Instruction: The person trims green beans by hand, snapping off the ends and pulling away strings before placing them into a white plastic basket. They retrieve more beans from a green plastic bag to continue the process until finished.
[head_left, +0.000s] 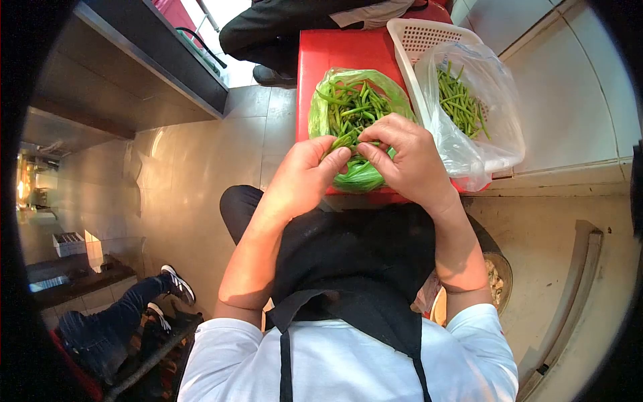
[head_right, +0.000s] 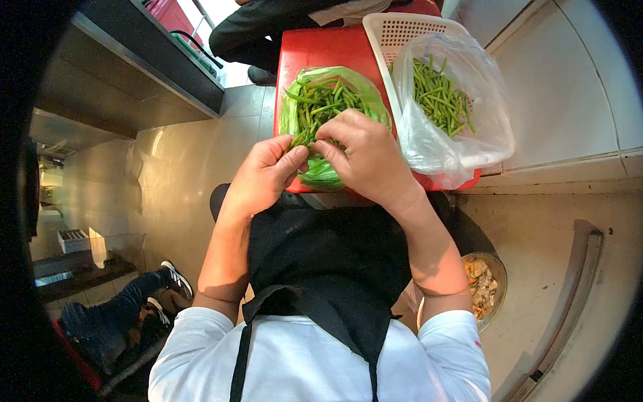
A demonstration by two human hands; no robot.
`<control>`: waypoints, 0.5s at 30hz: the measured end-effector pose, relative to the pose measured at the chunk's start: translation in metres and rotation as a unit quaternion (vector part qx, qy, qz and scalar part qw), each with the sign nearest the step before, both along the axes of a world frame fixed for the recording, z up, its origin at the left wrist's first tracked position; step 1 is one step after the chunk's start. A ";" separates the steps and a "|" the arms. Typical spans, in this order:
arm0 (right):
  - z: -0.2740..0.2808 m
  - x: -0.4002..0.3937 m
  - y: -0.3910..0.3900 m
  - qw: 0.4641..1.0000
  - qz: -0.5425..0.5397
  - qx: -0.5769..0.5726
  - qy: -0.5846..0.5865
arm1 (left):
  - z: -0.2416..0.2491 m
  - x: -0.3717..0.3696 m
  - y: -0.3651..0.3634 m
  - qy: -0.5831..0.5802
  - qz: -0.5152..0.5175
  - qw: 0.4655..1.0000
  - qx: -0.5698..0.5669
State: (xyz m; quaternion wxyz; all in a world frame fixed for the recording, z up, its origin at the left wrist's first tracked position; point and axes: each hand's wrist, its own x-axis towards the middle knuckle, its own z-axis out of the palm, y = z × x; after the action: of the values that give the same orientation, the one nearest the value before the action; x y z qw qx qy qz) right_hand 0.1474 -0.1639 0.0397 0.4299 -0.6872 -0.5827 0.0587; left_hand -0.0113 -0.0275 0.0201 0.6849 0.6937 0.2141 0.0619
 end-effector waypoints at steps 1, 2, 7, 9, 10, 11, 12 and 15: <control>0.001 0.001 -0.001 1.000 -0.002 -0.016 0.023 | 0.000 0.000 0.000 -0.007 -0.004 1.000 -0.001; 0.002 0.002 -0.002 0.998 -0.005 -0.033 0.047 | -0.001 0.000 0.001 -0.006 -0.006 1.000 0.006; 0.004 0.003 -0.004 0.991 -0.002 -0.067 0.111 | 0.002 0.001 0.001 0.014 0.004 0.999 0.041; 0.003 0.006 -0.007 0.991 0.008 -0.093 0.092 | 0.000 0.001 0.000 0.007 -0.002 0.992 0.125; 0.002 0.006 -0.007 0.991 0.011 -0.105 0.083 | -0.001 0.001 0.000 0.003 -0.006 0.986 0.167; 0.000 0.007 -0.007 0.990 0.013 -0.117 0.073 | -0.001 0.001 -0.001 0.003 -0.007 0.980 0.199; -0.001 0.007 -0.008 0.990 0.015 -0.129 0.063 | 0.000 0.001 -0.002 0.002 -0.008 0.973 0.231; -0.001 0.004 -0.008 0.991 0.022 -0.126 0.045 | 0.007 0.002 -0.003 0.010 -0.010 0.967 0.253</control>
State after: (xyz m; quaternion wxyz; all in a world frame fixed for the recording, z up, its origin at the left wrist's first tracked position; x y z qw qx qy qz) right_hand 0.1509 -0.1723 0.0384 0.3640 -0.7194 -0.5659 0.1725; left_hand -0.0095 -0.0301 0.0275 0.4858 0.8471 0.1909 0.1005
